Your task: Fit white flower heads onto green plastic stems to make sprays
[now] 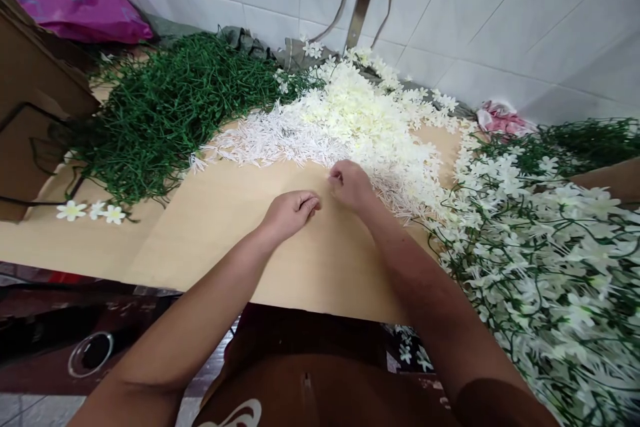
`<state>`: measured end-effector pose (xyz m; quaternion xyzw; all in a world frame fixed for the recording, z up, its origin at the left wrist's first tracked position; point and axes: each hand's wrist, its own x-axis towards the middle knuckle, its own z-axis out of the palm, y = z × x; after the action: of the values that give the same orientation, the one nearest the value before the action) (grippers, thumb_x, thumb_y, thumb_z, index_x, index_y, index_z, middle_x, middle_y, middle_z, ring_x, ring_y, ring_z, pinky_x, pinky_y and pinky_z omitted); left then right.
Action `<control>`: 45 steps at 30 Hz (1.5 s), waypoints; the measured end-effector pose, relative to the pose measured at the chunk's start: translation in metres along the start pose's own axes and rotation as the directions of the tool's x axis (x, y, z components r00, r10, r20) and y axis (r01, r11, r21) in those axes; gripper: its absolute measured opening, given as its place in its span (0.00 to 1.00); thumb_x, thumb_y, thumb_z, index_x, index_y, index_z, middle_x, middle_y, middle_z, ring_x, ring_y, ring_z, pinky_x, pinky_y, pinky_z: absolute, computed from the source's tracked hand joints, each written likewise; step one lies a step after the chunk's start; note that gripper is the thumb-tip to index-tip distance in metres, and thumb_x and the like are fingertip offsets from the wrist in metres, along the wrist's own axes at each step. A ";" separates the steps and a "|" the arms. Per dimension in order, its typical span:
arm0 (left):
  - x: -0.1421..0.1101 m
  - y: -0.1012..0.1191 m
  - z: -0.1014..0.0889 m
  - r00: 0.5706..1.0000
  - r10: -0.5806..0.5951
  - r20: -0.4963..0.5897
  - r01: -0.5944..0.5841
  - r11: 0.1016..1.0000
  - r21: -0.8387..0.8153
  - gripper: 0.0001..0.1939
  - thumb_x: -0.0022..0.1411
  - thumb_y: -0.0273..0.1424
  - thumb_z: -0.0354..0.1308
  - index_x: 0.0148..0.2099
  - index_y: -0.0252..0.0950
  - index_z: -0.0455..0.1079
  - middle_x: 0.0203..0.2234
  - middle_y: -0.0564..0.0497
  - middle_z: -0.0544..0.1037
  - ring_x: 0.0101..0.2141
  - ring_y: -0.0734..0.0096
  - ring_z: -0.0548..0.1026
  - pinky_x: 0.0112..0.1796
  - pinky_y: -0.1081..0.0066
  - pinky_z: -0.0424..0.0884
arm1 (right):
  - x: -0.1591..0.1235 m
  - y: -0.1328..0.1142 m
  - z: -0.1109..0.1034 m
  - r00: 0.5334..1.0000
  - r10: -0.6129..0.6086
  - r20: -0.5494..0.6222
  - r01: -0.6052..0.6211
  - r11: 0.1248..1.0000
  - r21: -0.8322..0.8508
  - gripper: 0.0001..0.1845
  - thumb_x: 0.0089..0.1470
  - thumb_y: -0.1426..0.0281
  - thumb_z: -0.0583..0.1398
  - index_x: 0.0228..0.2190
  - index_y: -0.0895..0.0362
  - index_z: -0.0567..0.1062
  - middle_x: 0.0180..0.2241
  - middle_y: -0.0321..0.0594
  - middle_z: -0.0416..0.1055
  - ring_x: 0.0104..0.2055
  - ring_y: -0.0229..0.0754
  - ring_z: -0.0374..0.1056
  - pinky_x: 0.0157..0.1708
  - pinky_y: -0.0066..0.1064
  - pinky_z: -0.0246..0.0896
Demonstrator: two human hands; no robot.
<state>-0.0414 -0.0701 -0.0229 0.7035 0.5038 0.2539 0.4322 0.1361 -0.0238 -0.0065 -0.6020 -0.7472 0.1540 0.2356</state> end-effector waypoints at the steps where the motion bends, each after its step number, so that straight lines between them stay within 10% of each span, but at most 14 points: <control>1: 0.000 0.001 0.000 1.000 0.003 -0.007 -0.003 1.000 0.022 0.15 0.62 0.39 0.48 0.32 0.38 0.72 0.21 0.54 0.72 0.23 0.74 0.68 0.28 0.73 0.61 | 0.005 0.005 -0.007 0.998 0.050 -0.036 -0.048 0.997 0.067 0.06 0.51 0.78 0.57 0.26 0.57 0.71 0.30 0.43 0.70 0.34 0.44 0.65 0.39 0.39 0.62; 6: 0.000 0.005 0.000 0.999 0.024 -0.029 -0.021 0.994 0.109 0.15 0.62 0.38 0.48 0.31 0.39 0.73 0.21 0.53 0.73 0.25 0.71 0.69 0.29 0.72 0.61 | 0.042 0.008 -0.026 0.962 0.199 -0.189 -0.190 0.980 0.066 0.10 0.52 0.77 0.58 0.39 0.61 0.72 0.33 0.46 0.71 0.38 0.49 0.67 0.43 0.43 0.62; 12: 0.001 -0.004 0.001 0.999 0.010 -0.036 -0.009 1.000 0.021 0.16 0.62 0.40 0.48 0.32 0.37 0.73 0.21 0.53 0.73 0.24 0.73 0.69 0.28 0.73 0.63 | 0.069 -0.003 -0.018 0.969 0.237 -0.070 -0.247 0.918 -0.310 0.13 0.49 0.84 0.55 0.36 0.62 0.74 0.42 0.56 0.73 0.47 0.54 0.67 0.46 0.43 0.62; 17: 0.006 -0.010 0.004 0.992 0.003 -0.127 -0.019 0.992 -0.127 0.13 0.59 0.38 0.53 0.35 0.36 0.74 0.27 0.51 0.77 0.29 0.71 0.72 0.32 0.72 0.66 | 0.046 0.004 -0.044 0.962 0.257 -0.097 -0.226 0.942 0.249 0.02 0.50 0.74 0.60 0.26 0.58 0.72 0.26 0.38 0.70 0.29 0.38 0.64 0.34 0.33 0.61; 21: 0.012 -0.005 0.006 0.949 -0.080 -0.306 -0.064 0.899 -0.433 0.17 0.53 0.36 0.61 0.45 0.36 0.73 0.33 0.50 0.78 0.31 0.74 0.72 0.35 0.72 0.68 | 0.015 0.004 -0.050 0.958 0.159 0.239 -0.281 0.689 0.669 0.12 0.39 0.67 0.68 0.24 0.59 0.72 0.19 0.31 0.65 0.21 0.31 0.56 0.24 0.26 0.52; 25: 0.020 0.011 0.008 0.956 -0.116 -0.270 -0.067 0.807 -0.586 0.18 0.48 0.32 0.65 0.43 0.35 0.74 0.30 0.53 0.77 0.28 0.78 0.71 0.33 0.75 0.67 | -0.003 -0.001 -0.034 0.910 0.080 0.408 -0.384 0.538 0.750 0.21 0.27 0.62 0.74 0.23 0.59 0.73 0.17 0.29 0.65 0.20 0.28 0.56 0.21 0.24 0.49; 34: 0.054 0.026 0.007 0.947 -0.171 -0.271 -0.070 0.716 -0.695 0.07 0.50 0.29 0.65 0.31 0.35 0.71 0.18 0.57 0.71 0.21 0.80 0.69 0.24 0.78 0.62 | -0.012 0.010 -0.021 0.950 0.221 0.222 -0.289 0.346 0.893 0.24 0.24 0.63 0.74 0.26 0.58 0.73 0.21 0.28 0.68 0.21 0.27 0.59 0.21 0.24 0.53; 45: 0.060 0.016 0.003 0.943 -0.143 -0.299 -0.076 0.784 -0.616 0.04 0.51 0.23 0.60 0.30 0.36 0.69 0.18 0.58 0.69 0.21 0.80 0.66 0.25 0.77 0.62 | -0.004 0.022 0.000 0.969 0.242 0.047 -0.153 0.443 0.884 0.21 0.32 0.61 0.72 0.26 0.55 0.70 0.20 0.27 0.66 0.21 0.29 0.63 0.25 0.28 0.66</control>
<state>-0.0095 -0.0177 -0.0152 0.4604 0.4699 0.5111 0.5531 0.1548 -0.0229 -0.0181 -0.4831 -0.4741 0.5168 0.5241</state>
